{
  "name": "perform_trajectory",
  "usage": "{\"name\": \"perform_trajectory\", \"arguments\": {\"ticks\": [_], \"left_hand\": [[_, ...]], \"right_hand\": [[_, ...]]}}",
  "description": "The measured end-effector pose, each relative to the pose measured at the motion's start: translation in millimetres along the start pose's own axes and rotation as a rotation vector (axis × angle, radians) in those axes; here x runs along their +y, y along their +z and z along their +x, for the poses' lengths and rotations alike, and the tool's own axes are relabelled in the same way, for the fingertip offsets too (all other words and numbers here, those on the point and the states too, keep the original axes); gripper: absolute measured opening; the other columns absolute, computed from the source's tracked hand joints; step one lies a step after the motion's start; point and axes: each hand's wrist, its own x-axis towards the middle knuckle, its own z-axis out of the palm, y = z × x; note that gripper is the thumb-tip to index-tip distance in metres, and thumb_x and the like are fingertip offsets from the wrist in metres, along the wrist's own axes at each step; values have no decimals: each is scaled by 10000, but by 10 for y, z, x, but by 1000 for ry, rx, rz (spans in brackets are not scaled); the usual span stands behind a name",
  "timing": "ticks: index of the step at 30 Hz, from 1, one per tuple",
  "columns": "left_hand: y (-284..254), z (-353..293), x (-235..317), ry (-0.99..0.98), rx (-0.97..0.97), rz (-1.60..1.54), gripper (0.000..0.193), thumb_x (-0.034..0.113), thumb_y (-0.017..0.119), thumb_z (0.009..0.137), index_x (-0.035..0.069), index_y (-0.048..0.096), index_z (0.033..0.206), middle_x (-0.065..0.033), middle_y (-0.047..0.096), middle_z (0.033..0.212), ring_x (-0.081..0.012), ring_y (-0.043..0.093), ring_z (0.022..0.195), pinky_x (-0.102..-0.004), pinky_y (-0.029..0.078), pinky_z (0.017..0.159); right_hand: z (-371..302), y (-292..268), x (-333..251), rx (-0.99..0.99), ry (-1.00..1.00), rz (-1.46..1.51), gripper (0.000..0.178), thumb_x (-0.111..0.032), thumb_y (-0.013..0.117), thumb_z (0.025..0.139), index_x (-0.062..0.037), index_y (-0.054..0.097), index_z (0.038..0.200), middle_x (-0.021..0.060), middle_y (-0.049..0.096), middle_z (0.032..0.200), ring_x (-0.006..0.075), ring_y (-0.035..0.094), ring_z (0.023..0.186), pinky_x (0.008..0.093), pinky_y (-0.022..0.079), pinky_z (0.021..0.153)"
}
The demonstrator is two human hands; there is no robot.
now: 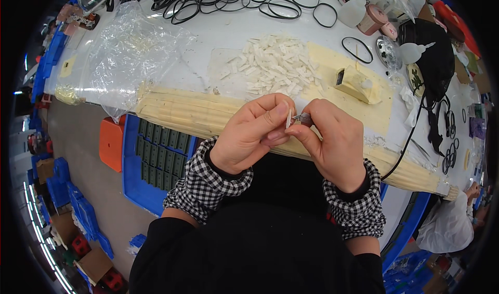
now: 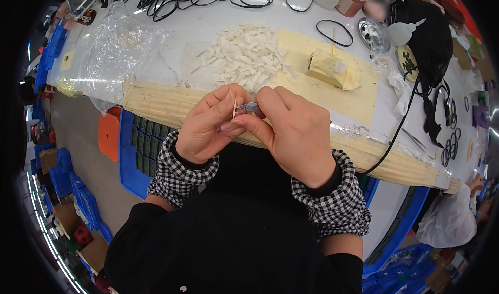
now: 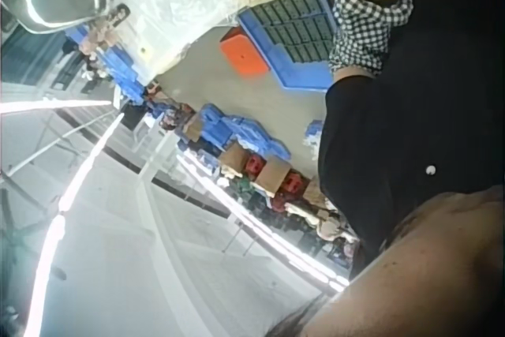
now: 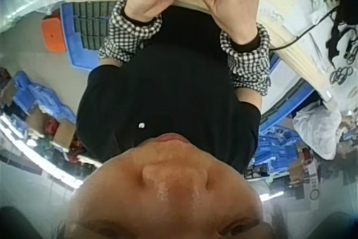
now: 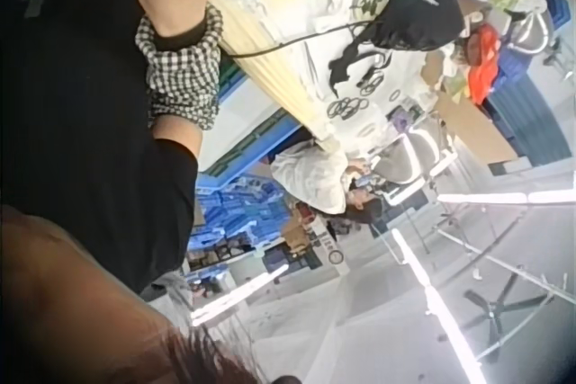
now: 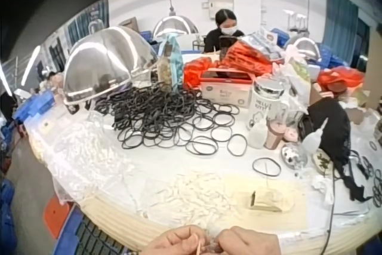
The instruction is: Assembling small white plastic components at a factory workbench using both hands.
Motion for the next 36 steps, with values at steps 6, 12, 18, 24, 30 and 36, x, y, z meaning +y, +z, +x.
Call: {"name": "perform_trajectory", "arguments": {"ticks": [6,12,18,24,30,36], "left_hand": [[-30,-4,9,16,-35,44,171,204,460,986,57,522,923,35,470,755,-30,344,620,-177,313,576],[-48,-4,7,19,-56,30,167,202,465,985,55,522,929,35,470,761,-31,346,622,-177,316,576],[-41,0,3,14,-65,27,161,197,474,981,55,523,924,36,467,764,-30,347,623,-177,322,578],[-34,0,0,25,-59,36,164,199,468,984,57,522,921,39,461,760,-28,345,621,-174,319,572],[-44,6,-1,2,-90,-12,170,207,466,986,61,513,912,39,464,771,-25,339,619,-174,314,570],[-46,9,-31,-7,-114,-72,173,206,458,989,60,510,910,36,459,778,-26,335,614,-178,309,568]], "right_hand": [[-7,0,-6,-19,5,-1,302,-353,673,788,-95,518,762,28,498,623,206,545,542,316,408,464],[-6,5,-8,-18,4,6,297,-349,672,791,-95,522,763,27,500,625,203,547,542,315,410,462],[-13,-5,-4,-32,0,-17,284,-359,661,797,-106,538,758,23,485,616,203,535,530,316,402,455],[-17,-19,-28,-56,16,-22,274,-366,655,798,-114,553,767,21,469,608,200,524,521,318,396,450],[-13,4,-18,-7,8,5,288,-372,657,795,-106,548,772,25,474,612,200,527,522,313,401,452],[-16,4,-16,-16,4,2,294,-379,659,789,-104,554,776,27,484,616,202,531,524,311,408,457]]}}
